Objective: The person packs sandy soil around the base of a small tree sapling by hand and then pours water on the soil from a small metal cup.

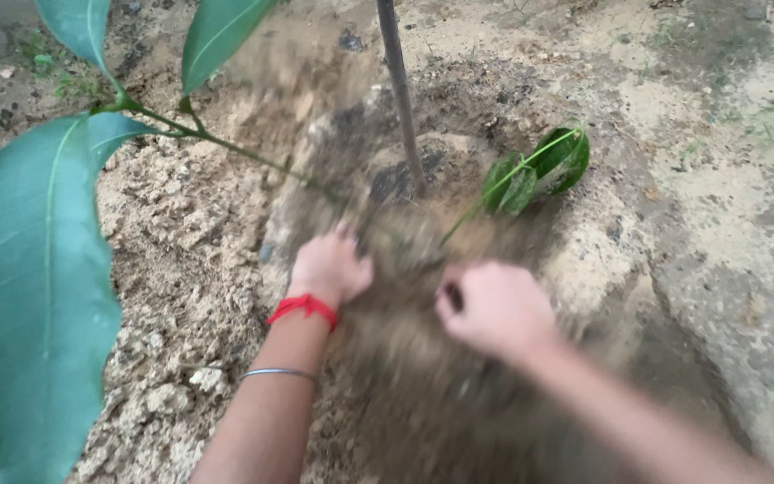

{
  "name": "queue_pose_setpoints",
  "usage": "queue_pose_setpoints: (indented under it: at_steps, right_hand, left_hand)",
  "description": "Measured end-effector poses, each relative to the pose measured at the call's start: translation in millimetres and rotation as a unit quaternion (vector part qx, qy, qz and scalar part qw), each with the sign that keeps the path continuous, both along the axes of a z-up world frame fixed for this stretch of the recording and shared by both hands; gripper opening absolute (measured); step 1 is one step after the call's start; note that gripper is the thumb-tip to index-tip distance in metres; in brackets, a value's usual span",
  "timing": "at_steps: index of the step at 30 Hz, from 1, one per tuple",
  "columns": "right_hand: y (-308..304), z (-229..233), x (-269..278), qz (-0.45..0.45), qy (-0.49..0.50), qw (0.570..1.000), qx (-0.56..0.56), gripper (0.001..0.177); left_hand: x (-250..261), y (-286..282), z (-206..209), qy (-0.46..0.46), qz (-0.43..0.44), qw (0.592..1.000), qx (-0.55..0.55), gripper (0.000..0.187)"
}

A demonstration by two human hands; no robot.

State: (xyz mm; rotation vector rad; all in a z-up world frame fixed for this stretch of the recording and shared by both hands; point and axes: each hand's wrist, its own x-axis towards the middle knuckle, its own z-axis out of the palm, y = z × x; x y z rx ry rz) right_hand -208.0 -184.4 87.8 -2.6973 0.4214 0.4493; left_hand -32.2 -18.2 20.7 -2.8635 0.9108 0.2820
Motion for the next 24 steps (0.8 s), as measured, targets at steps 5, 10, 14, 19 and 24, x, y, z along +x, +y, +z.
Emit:
queue_pose_setpoints:
  at_steps: [5, 10, 14, 19, 24]
  right_hand:
    - [-1, -5, -2, 0.004, -0.071, 0.997, -0.007, 0.028]
    - [1, -8, -4, -0.006, -0.071, 0.997, 0.001, 0.028]
    - [1, -7, -3, -0.004, -0.102, 0.995, -0.002, 0.028]
    - [3, -1, -5, -0.014, -0.097, 0.995, 0.003, 0.027]
    - [7, 6, -2, -0.035, 0.005, 0.999, 0.009, 0.027]
  left_hand:
    - [-11, 6, 33, 0.076, 0.019, 0.991, 0.108, 0.056]
    - [15, 28, -12, -0.158, -0.136, 0.978, -0.004, 0.075]
    - [34, 19, -37, -0.143, -0.093, 0.984, 0.040, 0.077]
    - [7, 9, -3, 0.023, 0.009, 1.000, 0.010, 0.057]
    - [-56, 25, 21, 0.025, 0.042, 0.987, -0.152, 0.048]
